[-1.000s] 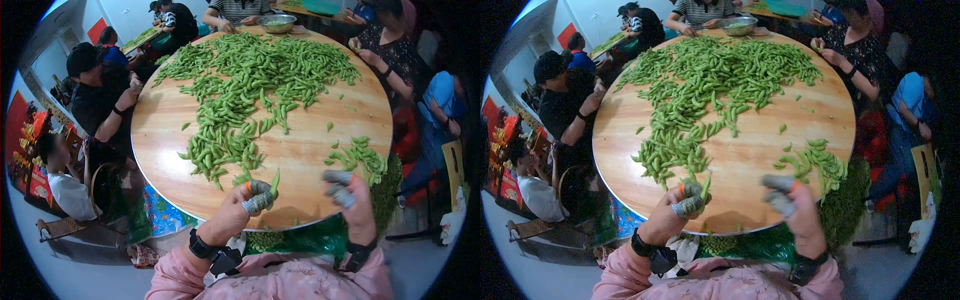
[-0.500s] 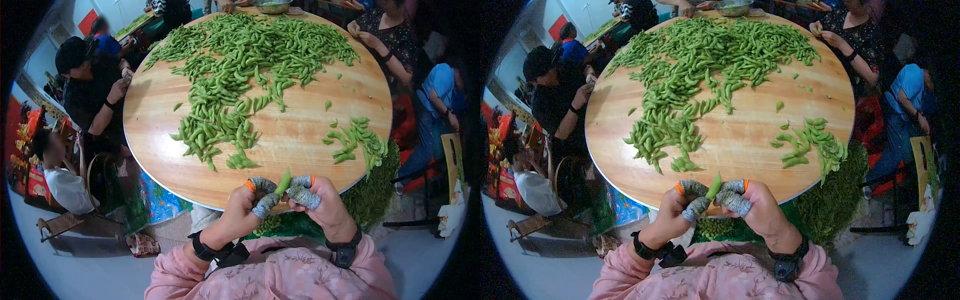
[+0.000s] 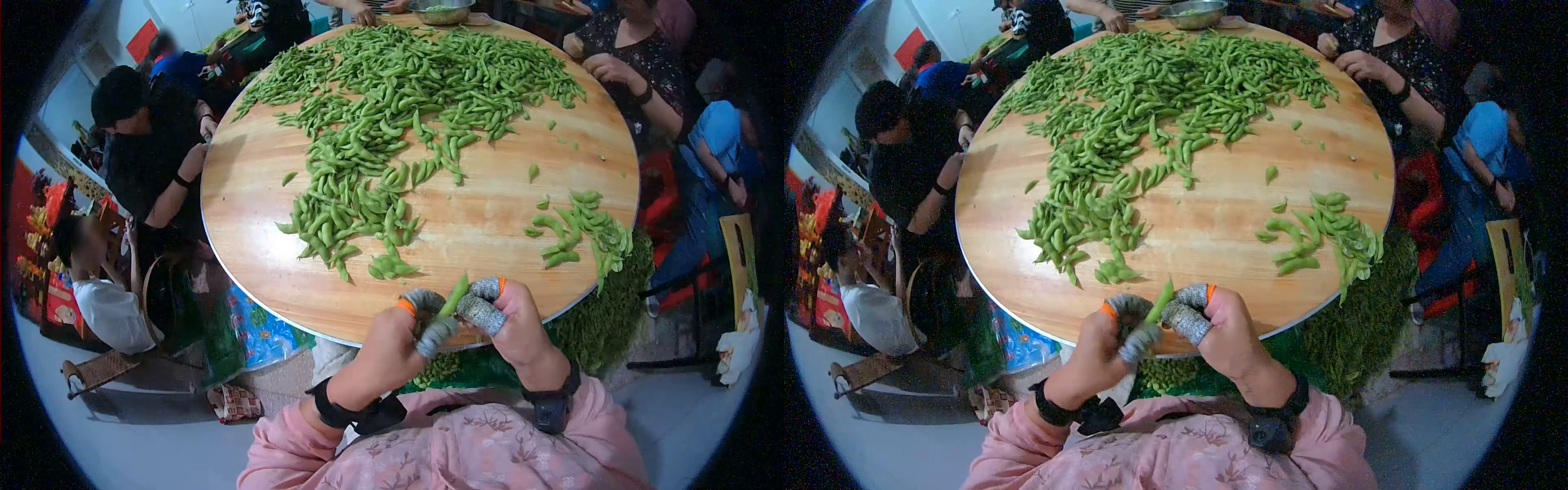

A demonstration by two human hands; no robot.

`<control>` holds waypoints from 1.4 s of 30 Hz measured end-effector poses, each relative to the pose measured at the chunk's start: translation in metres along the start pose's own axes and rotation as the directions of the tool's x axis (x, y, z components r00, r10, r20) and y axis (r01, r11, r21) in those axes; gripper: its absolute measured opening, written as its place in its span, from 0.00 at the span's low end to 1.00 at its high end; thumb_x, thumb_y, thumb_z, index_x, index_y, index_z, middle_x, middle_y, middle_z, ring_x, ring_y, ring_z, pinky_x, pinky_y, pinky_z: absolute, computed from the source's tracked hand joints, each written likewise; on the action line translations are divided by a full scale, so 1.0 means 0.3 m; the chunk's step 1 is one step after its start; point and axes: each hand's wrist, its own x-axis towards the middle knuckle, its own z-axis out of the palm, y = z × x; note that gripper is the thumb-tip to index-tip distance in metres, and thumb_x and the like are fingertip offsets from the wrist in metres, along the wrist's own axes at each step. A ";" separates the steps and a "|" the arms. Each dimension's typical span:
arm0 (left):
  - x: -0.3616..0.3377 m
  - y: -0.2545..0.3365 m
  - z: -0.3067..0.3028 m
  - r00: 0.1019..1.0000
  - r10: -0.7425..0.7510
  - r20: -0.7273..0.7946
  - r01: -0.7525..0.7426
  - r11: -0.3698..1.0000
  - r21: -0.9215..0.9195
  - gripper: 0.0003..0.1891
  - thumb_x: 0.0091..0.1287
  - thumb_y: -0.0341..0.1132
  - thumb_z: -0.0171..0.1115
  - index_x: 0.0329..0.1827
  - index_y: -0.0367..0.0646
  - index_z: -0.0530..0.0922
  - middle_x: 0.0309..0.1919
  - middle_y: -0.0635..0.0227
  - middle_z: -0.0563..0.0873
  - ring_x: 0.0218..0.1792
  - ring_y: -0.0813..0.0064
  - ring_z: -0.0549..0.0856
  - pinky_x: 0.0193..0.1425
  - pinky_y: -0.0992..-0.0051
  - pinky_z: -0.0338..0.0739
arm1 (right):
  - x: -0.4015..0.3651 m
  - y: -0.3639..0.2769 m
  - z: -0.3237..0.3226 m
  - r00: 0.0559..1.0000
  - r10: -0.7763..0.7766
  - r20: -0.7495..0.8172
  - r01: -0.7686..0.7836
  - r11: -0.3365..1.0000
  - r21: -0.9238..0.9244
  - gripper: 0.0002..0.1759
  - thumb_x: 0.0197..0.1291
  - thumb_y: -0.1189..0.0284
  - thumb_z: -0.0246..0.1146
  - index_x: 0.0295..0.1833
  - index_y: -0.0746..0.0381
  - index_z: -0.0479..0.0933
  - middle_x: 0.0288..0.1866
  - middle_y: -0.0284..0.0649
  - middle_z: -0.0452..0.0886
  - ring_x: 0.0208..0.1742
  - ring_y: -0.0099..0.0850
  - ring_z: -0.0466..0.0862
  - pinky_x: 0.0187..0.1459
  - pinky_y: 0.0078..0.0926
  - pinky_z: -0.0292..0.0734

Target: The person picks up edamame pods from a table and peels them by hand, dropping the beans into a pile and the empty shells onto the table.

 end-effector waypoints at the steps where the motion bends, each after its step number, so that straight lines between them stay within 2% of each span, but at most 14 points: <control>1: -0.004 0.013 0.000 0.998 0.056 -0.031 -0.042 0.940 0.340 0.12 0.50 0.28 0.61 0.37 0.37 0.71 0.25 0.67 0.76 0.24 0.77 0.75 0.26 0.80 0.70 | 0.000 0.000 0.002 1.000 -0.017 -0.011 0.017 1.000 -0.004 0.03 0.52 0.79 0.55 0.32 0.67 0.73 0.25 0.29 0.74 0.28 0.17 0.72 0.32 0.14 0.68; 4: 0.010 -0.021 0.000 0.908 0.419 -0.026 -0.304 0.698 0.648 0.16 0.44 0.27 0.64 0.36 0.38 0.71 0.22 0.62 0.76 0.22 0.67 0.77 0.24 0.75 0.72 | 0.004 0.001 0.018 0.993 -0.106 -0.056 0.102 0.993 -0.066 0.04 0.52 0.73 0.58 0.30 0.62 0.74 0.20 0.26 0.71 0.20 0.13 0.67 0.21 0.09 0.58; 9: 0.007 -0.052 0.002 0.919 0.392 -0.025 -0.293 0.727 0.621 0.11 0.45 0.25 0.61 0.33 0.38 0.72 0.21 0.61 0.77 0.23 0.62 0.78 0.24 0.72 0.71 | 0.011 0.011 0.000 0.999 -0.002 0.038 -0.002 0.995 0.098 0.03 0.52 0.76 0.56 0.31 0.64 0.74 0.23 0.28 0.73 0.25 0.15 0.70 0.27 0.11 0.63; 12: 0.007 -0.052 0.005 0.922 0.371 -0.110 -0.301 0.867 0.397 0.04 0.52 0.27 0.56 0.30 0.38 0.72 0.19 0.63 0.75 0.19 0.67 0.77 0.23 0.74 0.70 | 0.017 0.045 0.002 0.997 -0.017 0.070 0.004 0.985 0.172 0.04 0.53 0.77 0.55 0.32 0.66 0.73 0.25 0.29 0.74 0.29 0.16 0.72 0.33 0.13 0.68; 14: 0.005 -0.037 0.003 0.978 0.114 -0.175 -0.097 0.990 0.102 0.04 0.55 0.30 0.52 0.29 0.38 0.72 0.18 0.59 0.74 0.20 0.60 0.74 0.23 0.72 0.67 | 0.030 0.048 0.008 0.997 -0.039 0.065 0.026 0.980 0.196 0.03 0.52 0.77 0.55 0.32 0.66 0.73 0.25 0.29 0.74 0.29 0.17 0.72 0.33 0.13 0.68; 17: -0.003 -0.077 0.011 0.987 -0.009 -0.160 -0.024 0.979 -0.201 0.09 0.62 0.36 0.48 0.28 0.41 0.71 0.16 0.70 0.71 0.18 0.77 0.70 0.21 0.81 0.62 | 0.045 0.047 0.008 0.986 -0.134 0.099 0.120 0.984 0.132 0.03 0.52 0.77 0.56 0.32 0.66 0.73 0.26 0.30 0.74 0.29 0.17 0.73 0.33 0.14 0.68; 19: -0.004 -0.078 0.017 0.983 -0.138 -0.118 0.080 0.911 -0.404 0.10 0.63 0.38 0.47 0.29 0.43 0.71 0.19 0.74 0.72 0.18 0.84 0.68 0.21 0.84 0.60 | 0.051 0.056 0.005 0.976 -0.179 0.128 0.168 0.982 0.092 0.03 0.51 0.77 0.57 0.32 0.66 0.73 0.27 0.31 0.75 0.29 0.19 0.73 0.34 0.15 0.68; 21: 0.000 -0.068 0.030 0.939 -0.344 -0.019 0.193 0.572 -0.797 0.09 0.62 0.39 0.48 0.31 0.43 0.71 0.21 0.76 0.71 0.20 0.85 0.68 0.21 0.85 0.59 | 0.049 0.066 0.005 0.978 -0.175 0.113 0.165 0.982 0.092 0.03 0.51 0.78 0.57 0.31 0.66 0.73 0.27 0.31 0.75 0.29 0.19 0.73 0.33 0.15 0.68; 25: 0.006 -0.063 0.015 0.951 -0.307 0.033 0.226 0.619 -0.752 0.09 0.62 0.39 0.49 0.32 0.42 0.70 0.23 0.75 0.72 0.21 0.87 0.69 0.21 0.85 0.60 | 0.041 0.041 -0.008 0.993 -0.060 0.107 0.060 0.998 0.000 0.02 0.50 0.79 0.57 0.30 0.67 0.73 0.26 0.32 0.75 0.29 0.19 0.73 0.33 0.16 0.68; 27: 0.014 -0.024 0.022 0.993 -0.048 -0.110 0.005 0.934 -0.356 0.11 0.63 0.38 0.48 0.29 0.40 0.72 0.19 0.76 0.71 0.19 0.87 0.68 0.21 0.87 0.59 | 0.041 0.021 -0.003 0.992 -0.083 0.096 0.087 0.996 -0.034 0.02 0.49 0.80 0.57 0.30 0.67 0.73 0.26 0.31 0.75 0.29 0.19 0.73 0.32 0.16 0.68; 30: 0.033 -0.054 0.031 0.949 0.272 -0.163 -0.284 0.957 -0.058 0.11 0.63 0.38 0.48 0.30 0.39 0.72 0.17 0.77 0.70 0.18 0.88 0.67 0.20 0.87 0.58 | 0.034 -0.004 -0.002 0.991 -0.082 0.101 0.089 0.993 -0.071 0.02 0.49 0.81 0.56 0.29 0.67 0.73 0.25 0.31 0.75 0.29 0.18 0.73 0.32 0.16 0.68; 31: 0.029 -0.052 0.019 0.949 0.269 -0.162 -0.282 0.958 -0.059 0.11 0.63 0.38 0.48 0.30 0.39 0.72 0.17 0.77 0.70 0.18 0.88 0.67 0.20 0.87 0.58 | 0.033 -0.007 -0.004 0.991 -0.064 0.114 0.073 0.994 -0.077 0.02 0.49 0.81 0.56 0.30 0.67 0.73 0.25 0.31 0.75 0.29 0.18 0.73 0.32 0.16 0.68; 33: 0.017 -0.036 -0.021 0.987 -0.132 0.095 0.160 0.889 -0.429 0.11 0.63 0.38 0.48 0.29 0.40 0.71 0.15 0.78 0.69 0.16 0.88 0.65 0.19 0.87 0.57 | 0.031 -0.001 -0.005 0.989 -0.051 0.136 0.055 0.998 -0.029 0.02 0.49 0.81 0.56 0.30 0.67 0.73 0.25 0.31 0.75 0.29 0.18 0.73 0.32 0.16 0.68; 42: 0.015 -0.036 0.005 0.934 -0.349 0.081 0.333 0.762 -0.555 0.07 0.61 0.36 0.49 0.35 0.43 0.72 0.18 0.79 0.71 0.16 0.88 0.65 0.17 0.87 0.56 | 0.029 0.003 0.014 0.982 -0.151 0.114 0.176 0.950 -0.257 0.03 0.48 0.80 0.57 0.30 0.68 0.73 0.25 0.35 0.76 0.28 0.18 0.73 0.31 0.17 0.69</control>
